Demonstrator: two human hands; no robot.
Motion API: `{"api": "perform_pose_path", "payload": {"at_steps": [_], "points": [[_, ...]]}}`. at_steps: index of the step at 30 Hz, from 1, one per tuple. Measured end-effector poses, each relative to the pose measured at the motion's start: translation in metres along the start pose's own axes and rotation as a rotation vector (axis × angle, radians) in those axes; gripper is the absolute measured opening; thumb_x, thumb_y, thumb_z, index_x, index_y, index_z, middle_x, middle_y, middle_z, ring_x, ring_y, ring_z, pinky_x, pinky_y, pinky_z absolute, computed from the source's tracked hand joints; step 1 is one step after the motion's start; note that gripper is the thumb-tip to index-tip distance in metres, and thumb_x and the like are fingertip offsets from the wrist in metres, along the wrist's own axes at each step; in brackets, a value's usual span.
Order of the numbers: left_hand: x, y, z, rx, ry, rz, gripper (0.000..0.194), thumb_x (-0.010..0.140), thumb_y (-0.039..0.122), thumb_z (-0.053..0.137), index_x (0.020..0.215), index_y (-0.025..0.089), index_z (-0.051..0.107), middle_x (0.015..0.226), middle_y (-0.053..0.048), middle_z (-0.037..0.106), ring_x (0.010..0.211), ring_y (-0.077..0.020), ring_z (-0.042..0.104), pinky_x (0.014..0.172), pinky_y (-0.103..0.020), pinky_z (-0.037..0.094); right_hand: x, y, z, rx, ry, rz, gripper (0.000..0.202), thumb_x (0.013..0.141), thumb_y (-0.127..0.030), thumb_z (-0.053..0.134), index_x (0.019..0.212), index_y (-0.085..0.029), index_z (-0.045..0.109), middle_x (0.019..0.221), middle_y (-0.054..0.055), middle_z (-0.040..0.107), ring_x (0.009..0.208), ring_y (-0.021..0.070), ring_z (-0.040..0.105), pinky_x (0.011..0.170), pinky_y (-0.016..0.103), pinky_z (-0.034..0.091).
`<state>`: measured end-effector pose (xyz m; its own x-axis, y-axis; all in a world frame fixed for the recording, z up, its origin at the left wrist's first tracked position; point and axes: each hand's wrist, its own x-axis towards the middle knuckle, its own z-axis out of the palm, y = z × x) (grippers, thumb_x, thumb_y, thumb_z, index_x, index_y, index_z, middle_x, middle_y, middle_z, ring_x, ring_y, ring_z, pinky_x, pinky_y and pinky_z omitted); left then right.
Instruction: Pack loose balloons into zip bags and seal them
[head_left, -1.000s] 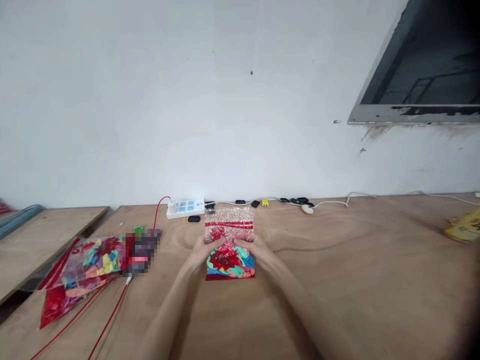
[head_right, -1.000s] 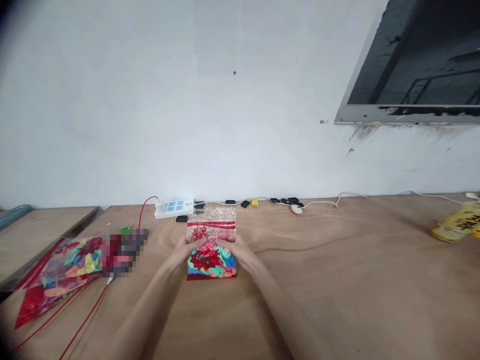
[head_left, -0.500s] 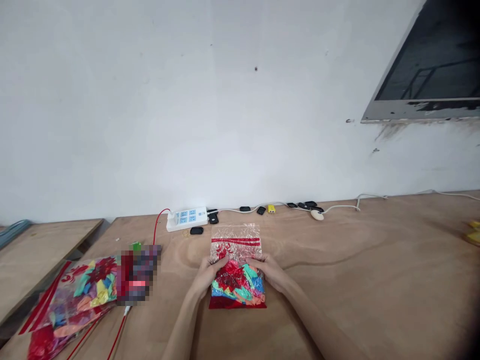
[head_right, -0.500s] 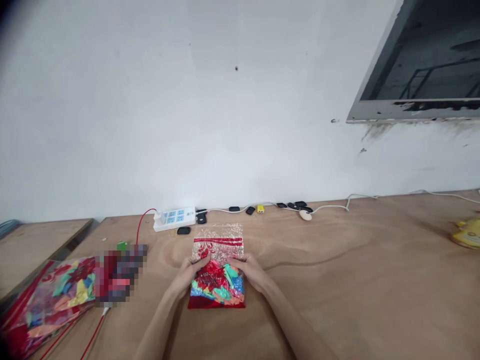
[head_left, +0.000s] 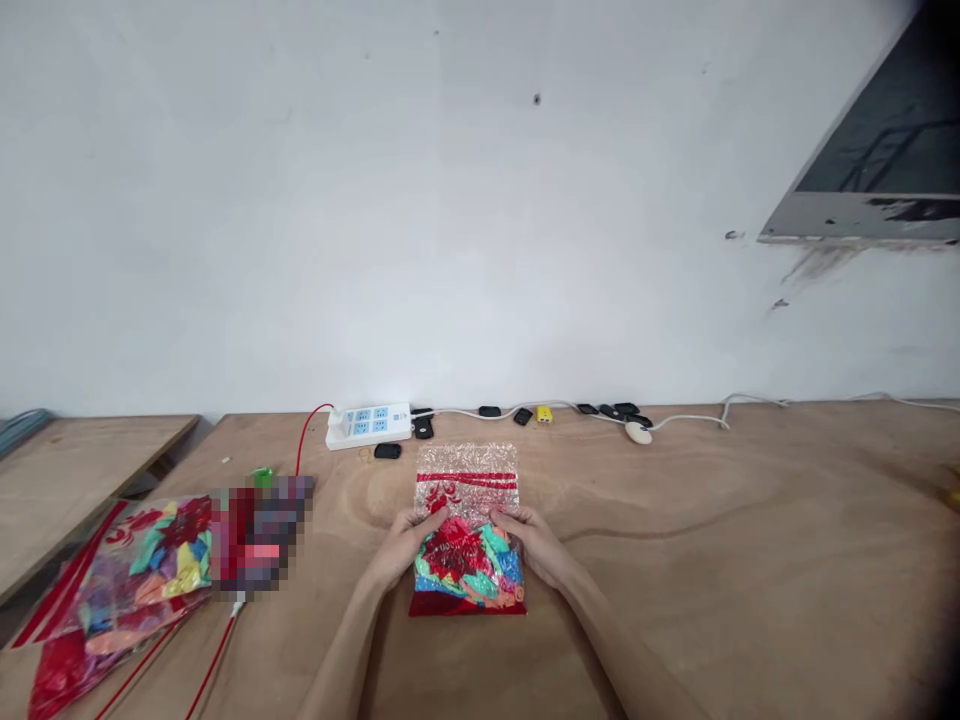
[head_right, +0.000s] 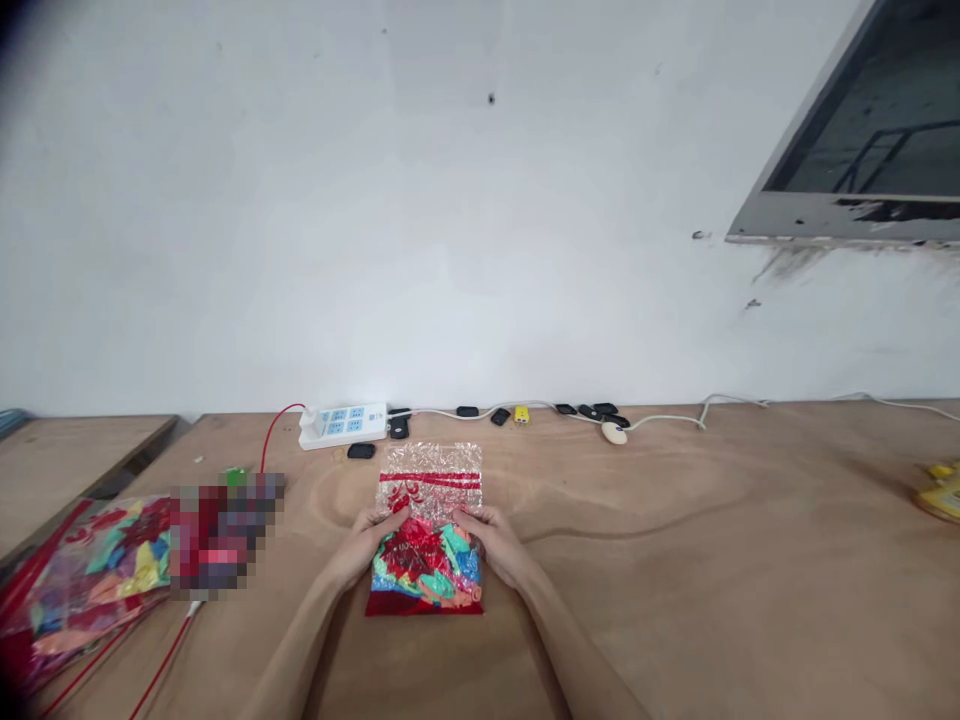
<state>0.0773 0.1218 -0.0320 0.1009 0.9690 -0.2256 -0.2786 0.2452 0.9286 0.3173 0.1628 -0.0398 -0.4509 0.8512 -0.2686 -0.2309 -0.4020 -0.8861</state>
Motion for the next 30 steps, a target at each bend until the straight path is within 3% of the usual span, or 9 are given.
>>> {"api": "perform_pose_path", "payload": {"at_steps": [6,17,23,27,30], "points": [[0.006,-0.005,-0.003,0.000,0.054,0.025,0.046,0.076,0.059,0.090,0.075,0.014,0.079,0.078,-0.007,0.081,0.064,-0.0206,0.073,0.062,-0.026,0.053,0.004,0.004,0.000,0.015,0.013,-0.014,0.041,0.077,-0.056,0.091,0.085,-0.018,0.078,0.081,0.003,0.079,0.073,0.0195,0.070,0.074,0.031,0.052],[0.012,-0.005,-0.013,-0.031,0.075,0.129,0.053,0.078,0.063,0.088,0.092,0.012,0.080,0.082,-0.009,0.081,0.067,-0.0219,0.074,0.063,-0.028,0.054,-0.001,-0.003,0.005,0.022,0.053,-0.045,0.044,0.076,-0.058,0.091,0.086,-0.017,0.077,0.084,0.005,0.080,0.075,0.0211,0.072,0.075,0.032,0.054],[0.012,-0.003,-0.016,-0.025,0.106,0.202,0.048,0.077,0.059,0.090,0.088,0.013,0.080,0.081,-0.008,0.081,0.064,-0.0194,0.071,0.061,-0.027,0.052,-0.004,-0.004,0.009,0.010,0.039,-0.067,0.048,0.076,-0.063,0.088,0.092,-0.018,0.079,0.089,0.007,0.081,0.081,0.0249,0.074,0.079,0.036,0.056],[0.011,-0.005,-0.015,0.013,0.130,0.235,0.051,0.077,0.062,0.089,0.091,0.013,0.082,0.082,-0.009,0.081,0.068,-0.0223,0.073,0.063,-0.028,0.054,-0.001,-0.004,0.010,-0.088,0.096,-0.193,0.056,0.082,-0.071,0.079,0.105,-0.020,0.081,0.105,0.011,0.082,0.093,0.0306,0.076,0.085,0.042,0.059],[0.012,-0.004,-0.017,0.054,0.155,0.263,0.054,0.076,0.065,0.088,0.095,0.014,0.084,0.083,-0.009,0.081,0.072,-0.0239,0.074,0.064,-0.029,0.054,0.004,-0.008,0.001,-0.231,0.220,-0.320,0.053,0.078,-0.071,0.081,0.098,-0.022,0.082,0.101,0.008,0.082,0.093,0.0299,0.074,0.083,0.040,0.058]]}}
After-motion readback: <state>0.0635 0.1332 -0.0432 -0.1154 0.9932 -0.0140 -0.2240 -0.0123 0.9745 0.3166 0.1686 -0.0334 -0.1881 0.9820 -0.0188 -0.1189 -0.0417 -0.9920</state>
